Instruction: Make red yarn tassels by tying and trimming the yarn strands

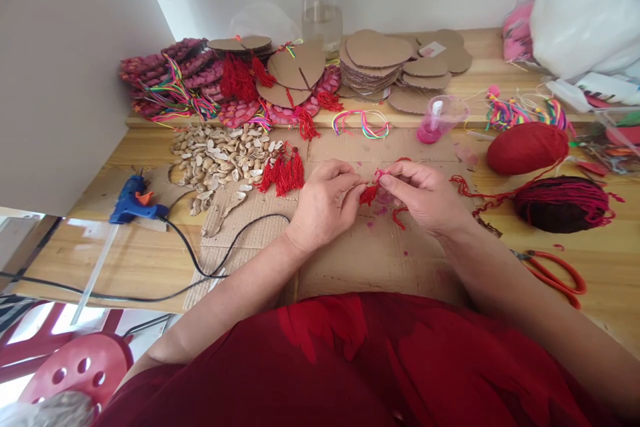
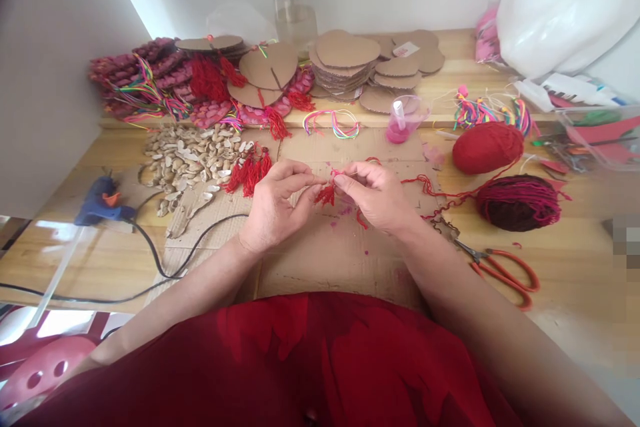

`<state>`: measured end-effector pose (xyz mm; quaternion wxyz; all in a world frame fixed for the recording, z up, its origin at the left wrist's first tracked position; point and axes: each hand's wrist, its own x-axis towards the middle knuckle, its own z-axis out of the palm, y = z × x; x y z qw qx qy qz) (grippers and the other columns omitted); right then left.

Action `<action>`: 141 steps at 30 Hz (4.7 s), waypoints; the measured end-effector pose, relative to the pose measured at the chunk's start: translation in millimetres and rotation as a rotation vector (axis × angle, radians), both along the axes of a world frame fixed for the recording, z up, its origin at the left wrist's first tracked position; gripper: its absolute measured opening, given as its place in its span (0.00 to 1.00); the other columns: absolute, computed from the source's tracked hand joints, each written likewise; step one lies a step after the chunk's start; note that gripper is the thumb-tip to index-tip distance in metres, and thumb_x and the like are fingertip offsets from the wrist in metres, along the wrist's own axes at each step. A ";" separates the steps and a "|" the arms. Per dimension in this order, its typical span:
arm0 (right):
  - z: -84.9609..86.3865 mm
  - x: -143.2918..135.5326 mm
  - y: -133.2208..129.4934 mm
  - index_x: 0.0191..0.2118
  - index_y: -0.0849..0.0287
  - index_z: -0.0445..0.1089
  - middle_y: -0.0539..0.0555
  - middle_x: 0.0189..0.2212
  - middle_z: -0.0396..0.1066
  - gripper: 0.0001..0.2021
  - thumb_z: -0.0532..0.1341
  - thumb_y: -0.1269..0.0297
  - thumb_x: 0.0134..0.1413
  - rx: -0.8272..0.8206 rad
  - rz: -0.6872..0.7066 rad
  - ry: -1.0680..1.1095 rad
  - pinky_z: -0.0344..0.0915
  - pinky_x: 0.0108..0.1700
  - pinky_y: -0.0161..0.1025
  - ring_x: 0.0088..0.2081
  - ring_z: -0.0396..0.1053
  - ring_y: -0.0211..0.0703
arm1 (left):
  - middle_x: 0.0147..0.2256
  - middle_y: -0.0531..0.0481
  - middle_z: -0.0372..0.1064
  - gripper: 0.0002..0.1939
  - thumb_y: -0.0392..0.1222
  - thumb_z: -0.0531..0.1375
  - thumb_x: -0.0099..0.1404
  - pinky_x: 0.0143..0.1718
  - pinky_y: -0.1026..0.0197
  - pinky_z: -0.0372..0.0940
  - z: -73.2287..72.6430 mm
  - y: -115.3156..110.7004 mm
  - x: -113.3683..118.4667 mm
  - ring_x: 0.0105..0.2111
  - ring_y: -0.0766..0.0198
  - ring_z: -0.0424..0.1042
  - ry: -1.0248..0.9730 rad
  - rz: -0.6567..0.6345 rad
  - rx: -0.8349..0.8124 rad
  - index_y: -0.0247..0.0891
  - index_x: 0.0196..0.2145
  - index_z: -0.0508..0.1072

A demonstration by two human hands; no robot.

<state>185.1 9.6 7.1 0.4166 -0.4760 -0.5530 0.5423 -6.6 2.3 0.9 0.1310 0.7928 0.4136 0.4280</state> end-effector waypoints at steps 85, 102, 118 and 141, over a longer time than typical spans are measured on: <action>5.2 8.6 -2.6 0.31 0.60 0.74 0.47 0.19 0.62 0.08 0.65 0.60 0.55 0.156 0.121 -0.433 0.52 0.24 0.36 0.22 0.57 0.35 | 0.34 0.51 0.78 0.07 0.31 0.64 0.62 0.33 0.66 0.68 -5.3 -2.2 5.7 0.31 0.68 0.75 -0.217 -0.037 -0.306 0.38 0.39 0.76; 3.8 14.2 -3.6 0.28 0.58 0.70 0.49 0.21 0.66 0.05 0.64 0.67 0.54 0.468 0.031 -0.737 0.54 0.29 0.38 0.24 0.61 0.38 | 0.36 0.45 0.70 0.09 0.45 0.61 0.68 0.36 0.58 0.63 6.9 -5.1 -7.5 0.35 0.60 0.69 0.268 0.117 0.022 0.40 0.38 0.80; 1.7 3.2 -10.7 0.30 0.56 0.71 0.51 0.26 0.69 0.04 0.64 0.67 0.56 0.500 0.073 -0.674 0.55 0.31 0.39 0.27 0.64 0.40 | 0.51 0.41 0.73 0.13 0.46 0.58 0.70 0.35 0.64 0.71 4.9 -6.6 4.8 0.48 0.59 0.74 -0.380 -0.198 -0.499 0.36 0.32 0.74; 4.1 -5.3 -24.1 0.34 0.54 0.59 0.43 0.24 0.61 0.14 0.66 0.56 0.56 -0.378 0.154 0.537 0.59 0.26 0.34 0.23 0.63 0.34 | 0.31 0.48 0.74 0.21 0.59 0.60 0.64 0.26 0.62 0.64 5.0 -1.2 3.7 0.24 0.68 0.67 -0.756 -0.242 -1.073 0.38 0.26 0.69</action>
